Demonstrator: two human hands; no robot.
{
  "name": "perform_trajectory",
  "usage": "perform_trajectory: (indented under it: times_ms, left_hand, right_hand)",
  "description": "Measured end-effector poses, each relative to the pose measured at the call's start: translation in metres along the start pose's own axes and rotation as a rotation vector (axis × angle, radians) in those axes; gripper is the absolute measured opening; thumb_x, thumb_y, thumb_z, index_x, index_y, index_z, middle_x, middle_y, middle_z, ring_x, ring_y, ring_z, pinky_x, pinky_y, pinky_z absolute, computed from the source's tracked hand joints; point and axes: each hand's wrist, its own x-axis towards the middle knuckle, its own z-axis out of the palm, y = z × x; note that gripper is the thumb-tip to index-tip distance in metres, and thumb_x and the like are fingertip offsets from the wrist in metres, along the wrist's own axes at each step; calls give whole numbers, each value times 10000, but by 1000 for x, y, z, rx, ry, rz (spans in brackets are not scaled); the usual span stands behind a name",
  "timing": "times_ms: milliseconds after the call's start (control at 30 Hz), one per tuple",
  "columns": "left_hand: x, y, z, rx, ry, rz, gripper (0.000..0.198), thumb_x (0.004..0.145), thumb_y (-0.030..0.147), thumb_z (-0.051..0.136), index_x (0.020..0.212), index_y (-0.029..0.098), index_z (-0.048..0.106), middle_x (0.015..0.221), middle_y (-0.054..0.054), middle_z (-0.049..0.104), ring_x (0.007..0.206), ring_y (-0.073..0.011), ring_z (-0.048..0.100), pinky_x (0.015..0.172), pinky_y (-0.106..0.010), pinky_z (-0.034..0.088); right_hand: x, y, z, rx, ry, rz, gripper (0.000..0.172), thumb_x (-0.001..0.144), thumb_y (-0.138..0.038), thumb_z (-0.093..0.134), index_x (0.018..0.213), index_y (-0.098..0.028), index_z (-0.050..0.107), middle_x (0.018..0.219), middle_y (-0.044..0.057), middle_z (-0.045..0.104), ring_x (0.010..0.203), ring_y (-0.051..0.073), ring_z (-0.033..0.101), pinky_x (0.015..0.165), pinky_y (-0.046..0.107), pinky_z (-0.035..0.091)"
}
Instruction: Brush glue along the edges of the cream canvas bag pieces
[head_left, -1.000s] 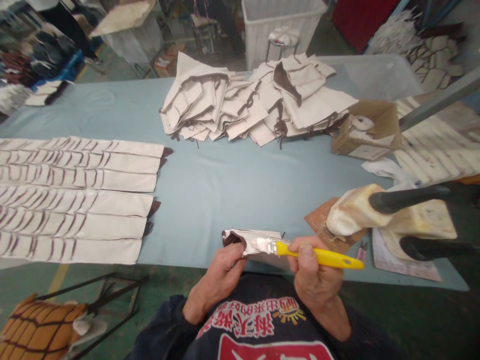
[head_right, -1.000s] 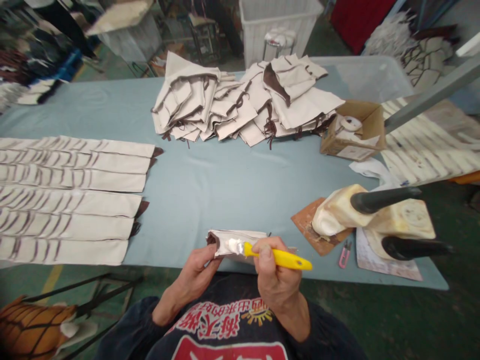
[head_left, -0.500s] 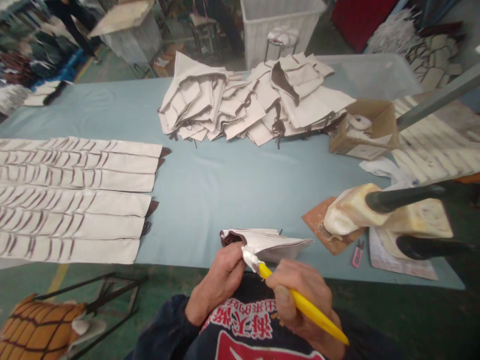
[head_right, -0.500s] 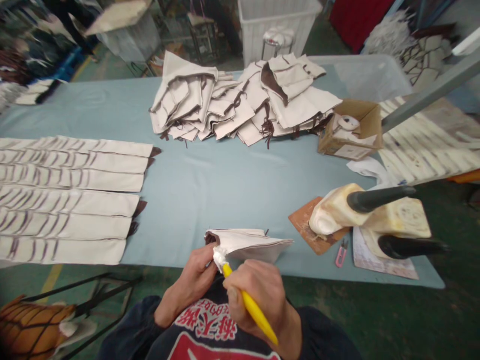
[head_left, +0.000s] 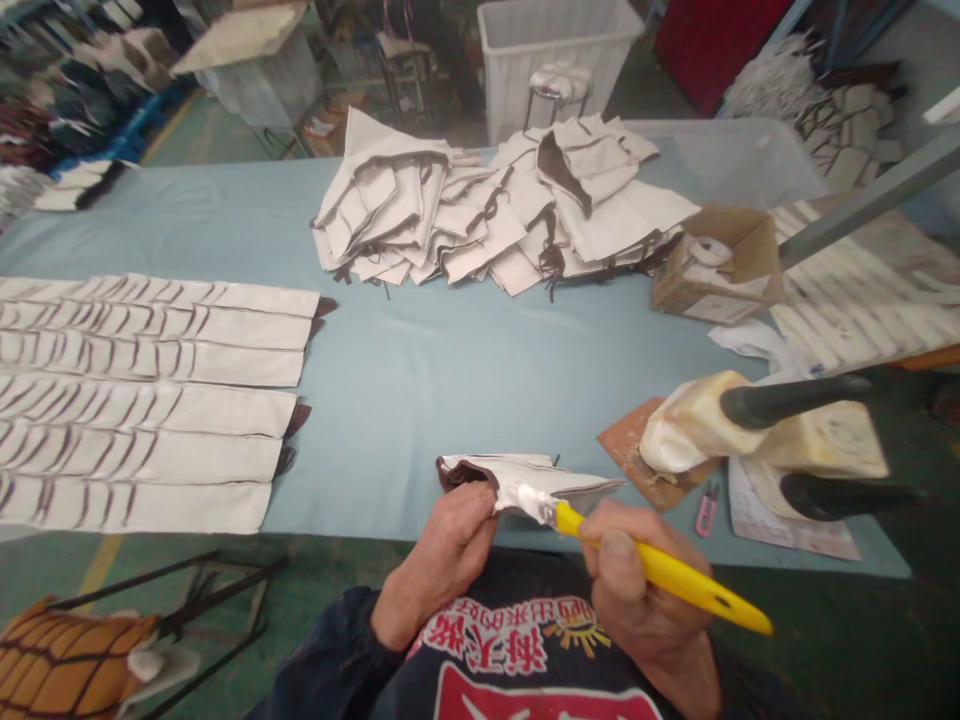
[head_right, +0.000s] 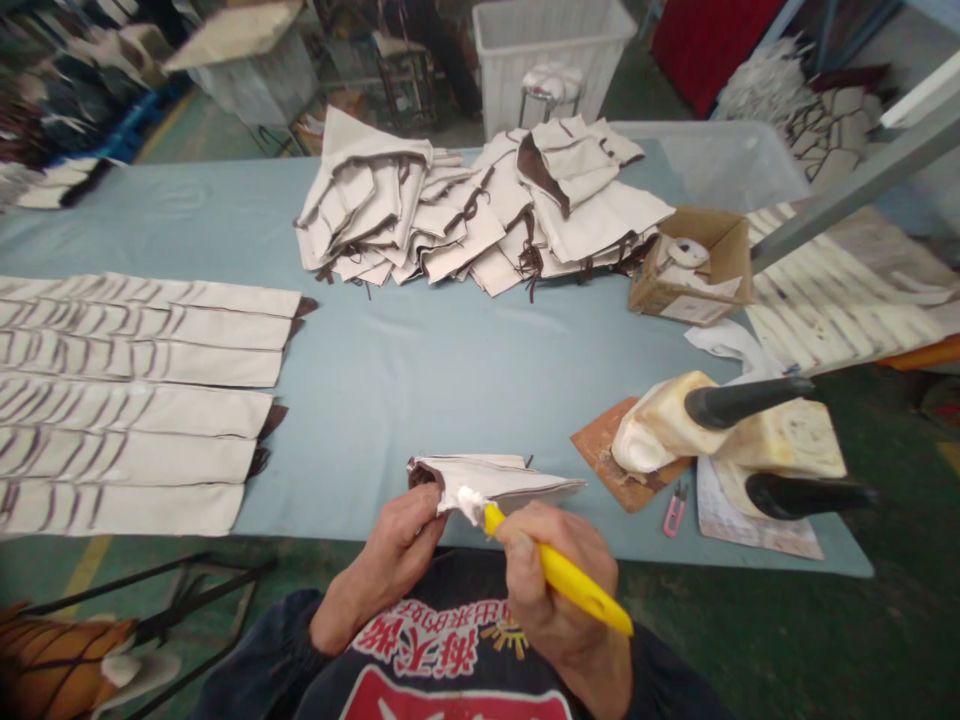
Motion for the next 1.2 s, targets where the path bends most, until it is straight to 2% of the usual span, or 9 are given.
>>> perform_trajectory:
  times_ms: [167, 300, 400, 567, 700, 833, 1000, 1133, 1200]
  left_hand:
    - [7, 3, 2, -162, -8, -152, 260, 1032, 257, 479, 960, 179, 716, 918, -85, 719, 848, -207, 628, 817, -326, 479]
    - [19, 10, 1, -485, 2, -384, 265, 985, 387, 584, 1090, 167, 687, 996, -73, 724, 901, -207, 628, 816, -314, 479]
    - [28, 14, -1, -657, -14, -498, 352, 904, 473, 688, 1058, 156, 675, 937, -50, 709, 827, -178, 603, 744, -279, 450]
    - [37, 20, -2, -693, -37, -521, 412, 871, 505, 731, 1070, 145, 715, 924, -56, 728, 813, -177, 606, 744, -281, 440]
    - [35, 27, -1, -784, -90, -475, 503, 873, 516, 741, 1226, 159, 702, 1035, -86, 752, 912, -222, 657, 848, -328, 485]
    - [32, 28, 0, -761, -76, -409, 479, 902, 466, 730, 1279, 173, 688, 1142, -91, 750, 1049, -244, 652, 965, -349, 472]
    - [27, 22, 4, -806, -36, -458, 458, 888, 472, 736, 1210, 147, 722, 1089, -95, 769, 923, -218, 671, 844, -303, 481]
    - [28, 25, 10, -867, -39, -479, 468, 871, 454, 762, 1221, 146, 726, 1046, -96, 780, 909, -216, 681, 851, -298, 489]
    - [28, 28, 11, -898, -25, -490, 483, 854, 458, 777, 1216, 143, 730, 1027, -97, 784, 915, -220, 686, 835, -289, 491]
  right_hand:
    - [-1, 7, 3, 110, -29, 64, 218, 1004, -221, 476, 831, -241, 606, 528, -64, 532, 383, 117, 485, 404, 243, 392]
    - [5, 17, 3, 254, 142, 301, 303, 1040, -316, 480, 782, -223, 608, 465, -74, 466, 330, 107, 423, 334, 217, 329]
    - [11, 27, 3, 288, 185, 333, 308, 1021, -355, 527, 755, -221, 606, 442, -82, 441, 321, 103, 400, 323, 206, 297]
    - [8, 43, 8, 342, 109, 248, 306, 1044, -356, 490, 804, -219, 622, 486, -71, 478, 366, 108, 430, 386, 220, 354]
    - [5, 56, 11, 183, 54, 71, 271, 1042, -325, 476, 849, -223, 636, 566, -32, 564, 456, 142, 535, 482, 272, 446]
    - [9, 60, 4, 99, 49, -50, 225, 1015, -299, 486, 845, -245, 623, 575, -30, 570, 489, 163, 568, 503, 301, 441]
    - [12, 51, -9, 114, 39, -98, 188, 997, -247, 486, 844, -260, 594, 609, -23, 597, 494, 170, 580, 495, 312, 439]
    - [16, 47, -9, 115, -34, -165, 207, 1007, -242, 478, 835, -255, 591, 603, -38, 603, 483, 143, 578, 490, 269, 451]
    - [20, 47, -7, 55, -15, -193, 222, 1008, -218, 468, 826, -248, 591, 603, -42, 614, 475, 130, 572, 487, 252, 447]
